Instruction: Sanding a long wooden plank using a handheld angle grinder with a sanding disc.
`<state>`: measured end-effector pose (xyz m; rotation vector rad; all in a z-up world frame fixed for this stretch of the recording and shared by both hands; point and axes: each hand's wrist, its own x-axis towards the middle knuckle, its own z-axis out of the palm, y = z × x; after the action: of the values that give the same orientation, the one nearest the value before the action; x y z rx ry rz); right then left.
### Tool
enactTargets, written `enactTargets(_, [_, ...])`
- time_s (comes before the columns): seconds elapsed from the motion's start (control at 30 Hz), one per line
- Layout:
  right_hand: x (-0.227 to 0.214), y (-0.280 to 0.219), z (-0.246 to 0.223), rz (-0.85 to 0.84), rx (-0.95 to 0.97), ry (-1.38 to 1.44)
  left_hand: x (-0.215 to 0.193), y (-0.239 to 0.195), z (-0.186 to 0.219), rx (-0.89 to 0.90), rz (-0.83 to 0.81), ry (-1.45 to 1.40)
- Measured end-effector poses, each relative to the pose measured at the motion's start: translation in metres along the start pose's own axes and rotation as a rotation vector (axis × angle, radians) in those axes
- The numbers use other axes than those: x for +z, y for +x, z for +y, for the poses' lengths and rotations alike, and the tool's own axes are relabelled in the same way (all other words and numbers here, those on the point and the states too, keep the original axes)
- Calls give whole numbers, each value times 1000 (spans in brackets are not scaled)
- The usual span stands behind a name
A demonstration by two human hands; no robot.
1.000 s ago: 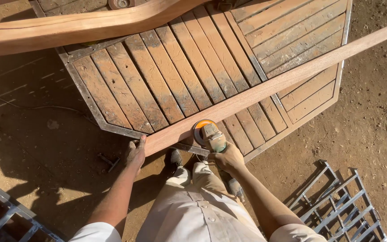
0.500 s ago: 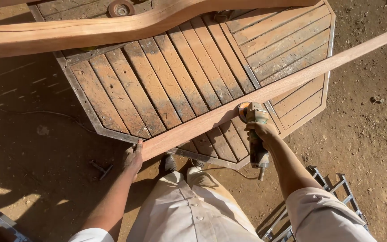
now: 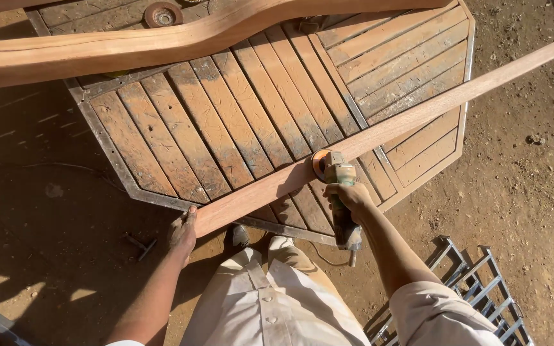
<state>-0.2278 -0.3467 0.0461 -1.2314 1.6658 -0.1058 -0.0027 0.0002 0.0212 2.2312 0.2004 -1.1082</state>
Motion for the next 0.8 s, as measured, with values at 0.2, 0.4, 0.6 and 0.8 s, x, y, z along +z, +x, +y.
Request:
enactTargets(0.2, [-13, -7, -13, -29, -33, 0, -1, 1, -2, -53, -27, 20])
enactTargets(0.4, [56, -170, -24, -449, -207, -712, -1, 33, -20, -74, -32, 132])
enactTargets(0.6, [-2, -63, -16, -183, -3, -181, -2, 13, -10, -172, -15, 27])
enactTargets(0.8, [-120, 39, -79, 11, 163, -25, -3, -16, 36, -354, -21, 42])
